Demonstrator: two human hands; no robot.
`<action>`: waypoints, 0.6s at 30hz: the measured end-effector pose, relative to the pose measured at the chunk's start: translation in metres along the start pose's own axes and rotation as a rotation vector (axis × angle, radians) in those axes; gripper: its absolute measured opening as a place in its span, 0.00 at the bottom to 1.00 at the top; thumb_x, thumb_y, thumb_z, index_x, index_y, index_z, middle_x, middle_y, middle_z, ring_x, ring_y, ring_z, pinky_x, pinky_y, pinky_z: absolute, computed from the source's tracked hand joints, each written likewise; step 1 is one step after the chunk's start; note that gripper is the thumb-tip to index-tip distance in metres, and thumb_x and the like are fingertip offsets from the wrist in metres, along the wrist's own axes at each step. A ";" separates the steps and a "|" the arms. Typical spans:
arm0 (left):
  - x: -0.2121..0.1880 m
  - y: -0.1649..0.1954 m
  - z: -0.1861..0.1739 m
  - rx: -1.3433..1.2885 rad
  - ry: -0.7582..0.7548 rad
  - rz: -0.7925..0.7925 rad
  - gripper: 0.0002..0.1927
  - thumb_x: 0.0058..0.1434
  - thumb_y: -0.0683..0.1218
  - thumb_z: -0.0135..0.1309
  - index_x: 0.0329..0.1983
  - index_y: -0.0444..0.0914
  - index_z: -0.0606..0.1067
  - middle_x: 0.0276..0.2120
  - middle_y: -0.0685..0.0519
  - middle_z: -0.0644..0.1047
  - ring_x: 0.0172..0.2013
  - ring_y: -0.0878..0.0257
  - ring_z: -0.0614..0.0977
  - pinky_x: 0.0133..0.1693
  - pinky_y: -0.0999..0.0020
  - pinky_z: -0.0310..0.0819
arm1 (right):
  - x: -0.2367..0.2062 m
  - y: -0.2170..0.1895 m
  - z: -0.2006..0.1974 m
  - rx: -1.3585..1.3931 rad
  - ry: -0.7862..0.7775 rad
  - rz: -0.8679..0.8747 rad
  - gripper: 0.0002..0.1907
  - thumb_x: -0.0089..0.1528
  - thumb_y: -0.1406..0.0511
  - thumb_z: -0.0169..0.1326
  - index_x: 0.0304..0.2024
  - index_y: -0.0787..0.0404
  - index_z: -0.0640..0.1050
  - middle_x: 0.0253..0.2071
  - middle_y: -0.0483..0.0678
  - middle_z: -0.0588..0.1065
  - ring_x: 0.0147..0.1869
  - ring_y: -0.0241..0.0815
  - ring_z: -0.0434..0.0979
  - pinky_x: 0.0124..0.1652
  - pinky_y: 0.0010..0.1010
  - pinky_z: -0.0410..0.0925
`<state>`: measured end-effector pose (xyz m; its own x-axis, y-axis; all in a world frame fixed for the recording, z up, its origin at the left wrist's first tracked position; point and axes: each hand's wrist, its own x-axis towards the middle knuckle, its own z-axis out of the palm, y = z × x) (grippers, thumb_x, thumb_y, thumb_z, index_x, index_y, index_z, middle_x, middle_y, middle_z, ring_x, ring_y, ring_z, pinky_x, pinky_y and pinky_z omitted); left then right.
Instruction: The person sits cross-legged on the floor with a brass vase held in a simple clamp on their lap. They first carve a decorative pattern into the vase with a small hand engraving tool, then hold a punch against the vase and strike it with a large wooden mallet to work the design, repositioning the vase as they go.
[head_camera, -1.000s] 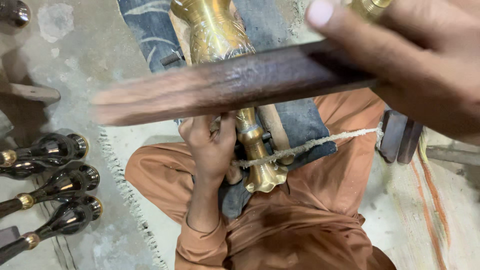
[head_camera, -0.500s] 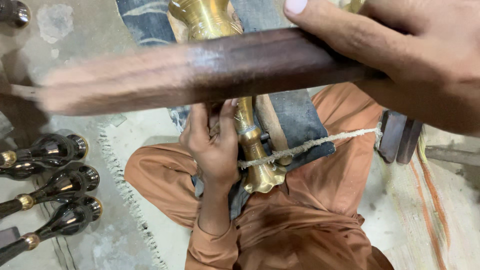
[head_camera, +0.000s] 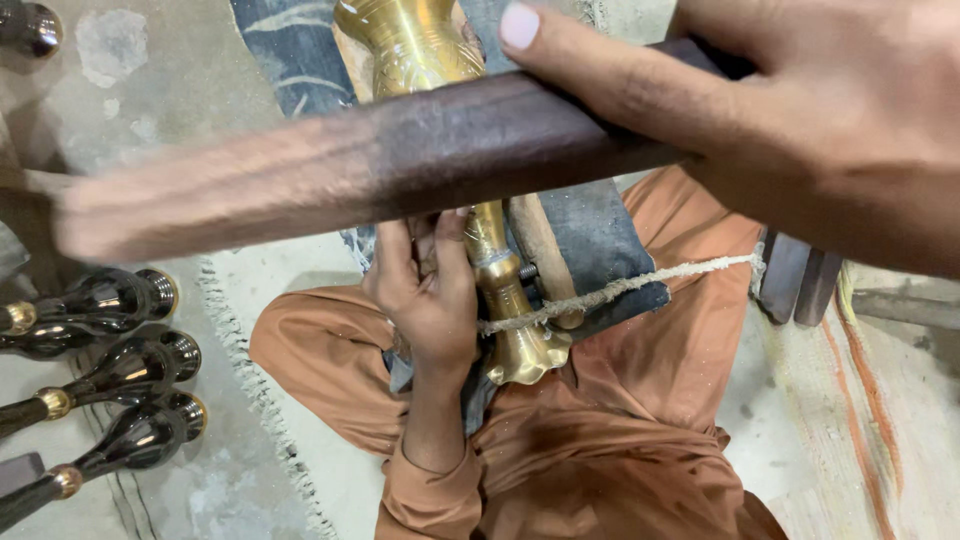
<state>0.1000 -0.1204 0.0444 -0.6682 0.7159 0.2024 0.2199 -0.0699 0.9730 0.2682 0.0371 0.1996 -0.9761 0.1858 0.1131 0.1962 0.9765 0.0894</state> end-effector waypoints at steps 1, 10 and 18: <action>-0.002 -0.003 0.001 -0.139 0.009 0.023 0.15 0.68 0.35 0.52 0.57 0.29 0.70 0.40 0.53 0.80 0.39 0.74 0.79 0.43 0.73 0.77 | -0.001 0.000 0.001 -0.052 -0.030 -0.011 0.34 0.63 0.68 0.56 0.72 0.57 0.69 0.30 0.52 0.75 0.28 0.43 0.75 0.28 0.35 0.69; -0.018 -0.043 -0.002 0.172 0.098 0.126 0.03 0.67 0.32 0.58 0.39 0.29 0.75 0.20 0.56 0.68 0.20 0.73 0.64 0.25 0.75 0.53 | -0.006 0.000 -0.002 -0.302 0.050 -0.225 0.39 0.57 0.67 0.60 0.72 0.52 0.69 0.25 0.47 0.68 0.25 0.41 0.68 0.26 0.34 0.64; -0.021 -0.048 0.000 0.073 0.121 0.161 0.02 0.68 0.33 0.55 0.42 0.29 0.74 0.25 0.55 0.76 0.25 0.74 0.71 0.29 0.76 0.64 | -0.004 -0.009 -0.010 -0.412 -0.089 -0.135 0.39 0.56 0.61 0.56 0.72 0.46 0.66 0.24 0.43 0.67 0.27 0.36 0.71 0.29 0.30 0.68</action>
<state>0.1036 -0.1323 -0.0063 -0.6996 0.6107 0.3710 0.3791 -0.1229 0.9172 0.2715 0.0267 0.2085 -0.9962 0.0860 -0.0109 0.0699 0.8710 0.4863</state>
